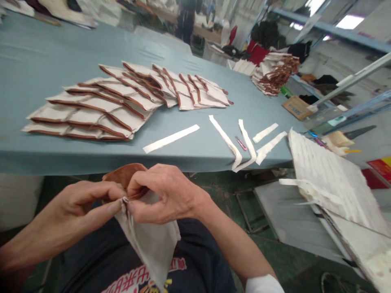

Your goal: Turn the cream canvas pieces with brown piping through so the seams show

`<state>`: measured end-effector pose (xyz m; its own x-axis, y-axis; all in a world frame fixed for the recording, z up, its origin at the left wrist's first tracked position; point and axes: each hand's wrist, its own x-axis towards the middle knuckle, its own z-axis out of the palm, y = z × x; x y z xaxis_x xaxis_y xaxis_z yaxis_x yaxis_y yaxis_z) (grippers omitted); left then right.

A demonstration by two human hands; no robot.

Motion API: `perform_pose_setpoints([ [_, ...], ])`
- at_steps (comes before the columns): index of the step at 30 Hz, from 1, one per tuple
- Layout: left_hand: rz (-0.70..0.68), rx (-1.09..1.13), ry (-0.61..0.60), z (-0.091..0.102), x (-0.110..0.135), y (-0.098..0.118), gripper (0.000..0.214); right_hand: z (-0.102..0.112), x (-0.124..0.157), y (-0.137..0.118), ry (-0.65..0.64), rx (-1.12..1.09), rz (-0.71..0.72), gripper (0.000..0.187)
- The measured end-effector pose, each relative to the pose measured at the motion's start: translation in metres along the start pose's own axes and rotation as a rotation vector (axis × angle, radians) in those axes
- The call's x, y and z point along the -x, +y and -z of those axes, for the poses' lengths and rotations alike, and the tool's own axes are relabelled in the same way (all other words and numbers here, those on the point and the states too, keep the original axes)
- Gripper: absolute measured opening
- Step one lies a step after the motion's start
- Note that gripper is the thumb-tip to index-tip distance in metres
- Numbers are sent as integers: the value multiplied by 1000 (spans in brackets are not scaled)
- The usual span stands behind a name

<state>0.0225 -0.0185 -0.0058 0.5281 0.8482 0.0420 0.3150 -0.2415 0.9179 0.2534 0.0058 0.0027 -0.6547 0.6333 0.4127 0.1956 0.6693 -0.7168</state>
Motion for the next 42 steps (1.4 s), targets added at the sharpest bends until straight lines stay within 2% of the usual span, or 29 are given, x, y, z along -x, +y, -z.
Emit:
perform_pose_setpoints([
  [8,27,8,-38,5,3,-2,36,1,-9,0,-166,-119,-184,7],
  [17,42,-33,-6,2,0,-2,33,1,-7,3,-167,-145,-181,9],
  [23,36,-37,-32,4,0,-5,32,2,-6,7,-206,-168,-191,8],
  [28,-13,-70,38,-2,0,0,28,3,-3,5,-176,-123,-193,7],
  [32,10,-113,44,-7,2,6,25,6,-1,0,-152,-64,-203,12],
  [37,20,-111,66,-10,5,12,27,5,-1,-6,-126,-31,-211,8],
  [42,91,-59,103,-10,7,17,34,0,0,-5,-84,11,-161,9],
])
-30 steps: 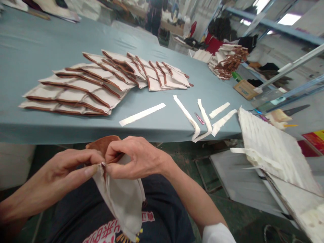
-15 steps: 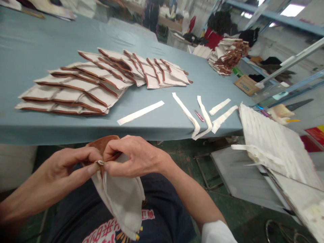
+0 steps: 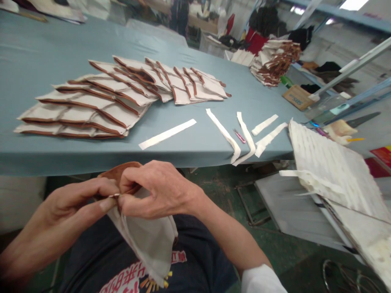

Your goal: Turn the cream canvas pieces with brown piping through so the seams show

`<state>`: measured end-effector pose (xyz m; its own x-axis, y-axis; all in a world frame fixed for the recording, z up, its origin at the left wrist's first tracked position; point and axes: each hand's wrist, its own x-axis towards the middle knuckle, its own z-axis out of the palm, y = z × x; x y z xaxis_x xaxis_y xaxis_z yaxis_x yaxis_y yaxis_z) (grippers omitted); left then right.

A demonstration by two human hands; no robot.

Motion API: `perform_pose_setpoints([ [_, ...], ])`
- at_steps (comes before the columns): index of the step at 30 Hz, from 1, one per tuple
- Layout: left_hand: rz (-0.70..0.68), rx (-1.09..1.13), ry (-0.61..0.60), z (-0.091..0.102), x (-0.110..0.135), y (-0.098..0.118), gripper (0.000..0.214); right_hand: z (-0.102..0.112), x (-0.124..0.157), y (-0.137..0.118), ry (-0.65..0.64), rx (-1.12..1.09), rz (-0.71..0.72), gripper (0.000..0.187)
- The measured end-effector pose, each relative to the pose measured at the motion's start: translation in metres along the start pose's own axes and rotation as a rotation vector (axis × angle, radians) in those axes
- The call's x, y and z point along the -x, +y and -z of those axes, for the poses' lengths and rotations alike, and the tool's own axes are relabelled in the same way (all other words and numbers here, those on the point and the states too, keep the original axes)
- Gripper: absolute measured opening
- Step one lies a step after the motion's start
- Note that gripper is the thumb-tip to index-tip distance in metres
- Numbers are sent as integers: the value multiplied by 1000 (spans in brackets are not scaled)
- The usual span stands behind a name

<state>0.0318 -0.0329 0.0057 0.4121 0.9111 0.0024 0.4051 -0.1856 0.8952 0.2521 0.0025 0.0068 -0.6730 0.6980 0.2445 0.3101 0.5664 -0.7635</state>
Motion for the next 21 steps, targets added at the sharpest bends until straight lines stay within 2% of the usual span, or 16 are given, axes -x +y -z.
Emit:
perform_pose_setpoints([
  [7,27,77,-94,3,0,-21,27,-5,2,8,17,21,91,7],
  [11,-27,22,-118,8,-1,-22,25,-2,3,6,-6,25,95,6],
  [15,-130,-88,-64,11,-1,-14,21,2,5,1,-28,51,79,3],
  [21,-211,-203,74,-1,-5,-9,22,2,6,1,-27,141,44,7],
])
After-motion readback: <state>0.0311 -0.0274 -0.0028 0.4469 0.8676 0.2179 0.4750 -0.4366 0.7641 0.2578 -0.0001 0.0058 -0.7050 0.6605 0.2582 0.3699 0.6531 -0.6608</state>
